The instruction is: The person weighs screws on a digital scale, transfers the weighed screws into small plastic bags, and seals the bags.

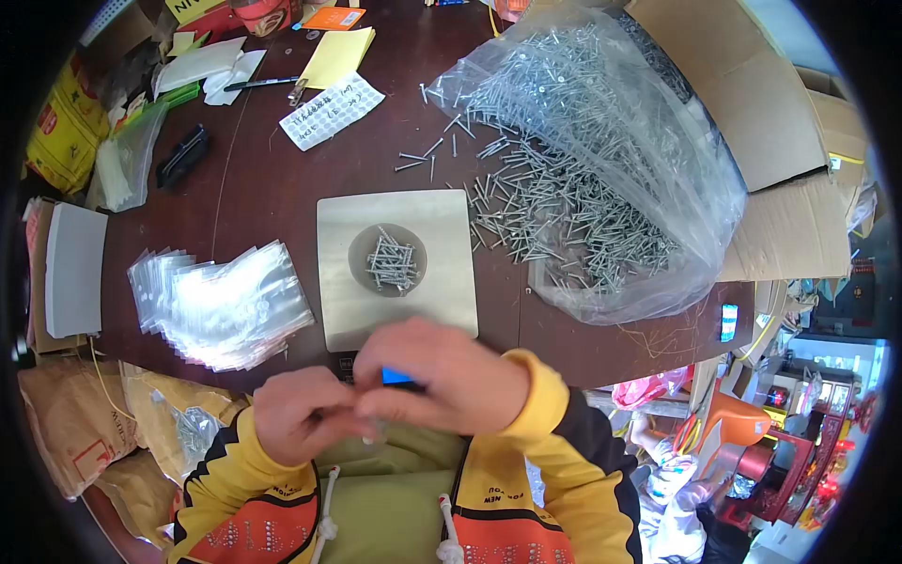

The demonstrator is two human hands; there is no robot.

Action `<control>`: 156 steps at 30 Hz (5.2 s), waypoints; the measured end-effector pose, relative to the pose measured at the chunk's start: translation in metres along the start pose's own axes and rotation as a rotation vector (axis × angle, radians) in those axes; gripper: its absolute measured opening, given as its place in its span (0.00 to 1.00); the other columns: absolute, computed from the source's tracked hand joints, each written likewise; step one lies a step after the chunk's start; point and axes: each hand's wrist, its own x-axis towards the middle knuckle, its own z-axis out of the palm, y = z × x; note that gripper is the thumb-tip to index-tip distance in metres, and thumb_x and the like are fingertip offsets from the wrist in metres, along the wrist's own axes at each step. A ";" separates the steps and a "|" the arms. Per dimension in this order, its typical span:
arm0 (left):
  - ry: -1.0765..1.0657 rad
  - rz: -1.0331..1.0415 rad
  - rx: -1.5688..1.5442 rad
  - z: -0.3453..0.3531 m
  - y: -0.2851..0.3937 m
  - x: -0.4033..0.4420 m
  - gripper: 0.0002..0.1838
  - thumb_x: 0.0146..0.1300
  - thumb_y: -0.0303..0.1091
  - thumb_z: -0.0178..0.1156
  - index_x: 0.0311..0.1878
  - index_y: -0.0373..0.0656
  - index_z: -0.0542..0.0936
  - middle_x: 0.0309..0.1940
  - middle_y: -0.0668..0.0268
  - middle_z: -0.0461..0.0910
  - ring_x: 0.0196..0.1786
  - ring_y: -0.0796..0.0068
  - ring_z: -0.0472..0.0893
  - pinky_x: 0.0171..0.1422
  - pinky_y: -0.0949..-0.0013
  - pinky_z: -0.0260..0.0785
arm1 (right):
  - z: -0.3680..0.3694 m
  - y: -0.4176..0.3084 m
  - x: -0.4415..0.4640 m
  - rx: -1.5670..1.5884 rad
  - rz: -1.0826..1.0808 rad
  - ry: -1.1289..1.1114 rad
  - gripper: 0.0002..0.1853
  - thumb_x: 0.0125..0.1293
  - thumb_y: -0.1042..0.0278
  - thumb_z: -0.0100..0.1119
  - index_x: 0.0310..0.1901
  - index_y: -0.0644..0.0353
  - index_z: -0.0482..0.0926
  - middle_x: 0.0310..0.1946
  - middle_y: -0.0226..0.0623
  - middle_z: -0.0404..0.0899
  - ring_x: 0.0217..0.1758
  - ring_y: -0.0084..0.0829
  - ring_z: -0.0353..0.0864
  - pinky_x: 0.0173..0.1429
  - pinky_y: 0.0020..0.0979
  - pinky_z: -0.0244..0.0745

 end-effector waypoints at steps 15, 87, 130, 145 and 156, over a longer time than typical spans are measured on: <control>-0.018 0.196 0.010 -0.025 -0.009 -0.006 0.12 0.47 0.27 0.73 0.28 0.46 0.76 0.44 0.62 0.80 0.57 0.54 0.78 0.52 0.55 0.67 | -0.016 0.013 -0.016 -0.161 0.157 0.366 0.04 0.62 0.72 0.65 0.35 0.61 0.80 0.27 0.35 0.77 0.27 0.28 0.75 0.31 0.26 0.68; 0.275 -0.029 0.001 -0.032 -0.012 0.003 0.07 0.65 0.16 0.55 0.43 0.36 0.76 0.59 0.44 0.71 0.56 0.54 0.81 0.57 0.63 0.79 | -0.024 0.034 0.011 -0.763 0.057 0.271 0.32 0.49 0.60 0.76 0.56 0.54 0.72 0.53 0.38 0.76 0.60 0.39 0.73 0.65 0.41 0.58; 0.022 -0.173 -0.427 -0.070 0.010 -0.040 0.11 0.55 0.12 0.62 0.39 0.36 0.84 0.40 0.52 0.86 0.49 0.58 0.85 0.60 0.59 0.75 | 0.002 -0.019 0.005 -0.546 -0.324 -0.049 0.10 0.54 0.62 0.70 0.29 0.52 0.77 0.27 0.28 0.75 0.35 0.31 0.77 0.50 0.35 0.71; 0.140 -0.775 0.436 -0.133 0.005 -0.110 0.08 0.53 0.20 0.66 0.38 0.31 0.83 0.32 0.55 0.85 0.33 0.66 0.85 0.40 0.69 0.77 | -0.138 0.095 -0.011 -1.236 0.643 -0.046 0.73 0.26 0.41 0.83 0.76 0.43 0.46 0.76 0.56 0.44 0.79 0.57 0.41 0.76 0.54 0.46; 0.051 -0.501 0.410 -0.082 -0.016 -0.059 0.10 0.52 0.21 0.67 0.40 0.33 0.84 0.38 0.51 0.85 0.44 0.56 0.85 0.49 0.65 0.76 | -0.138 0.105 -0.027 -0.981 0.498 0.110 0.32 0.44 0.61 0.78 0.53 0.46 0.74 0.52 0.40 0.71 0.60 0.45 0.69 0.62 0.46 0.66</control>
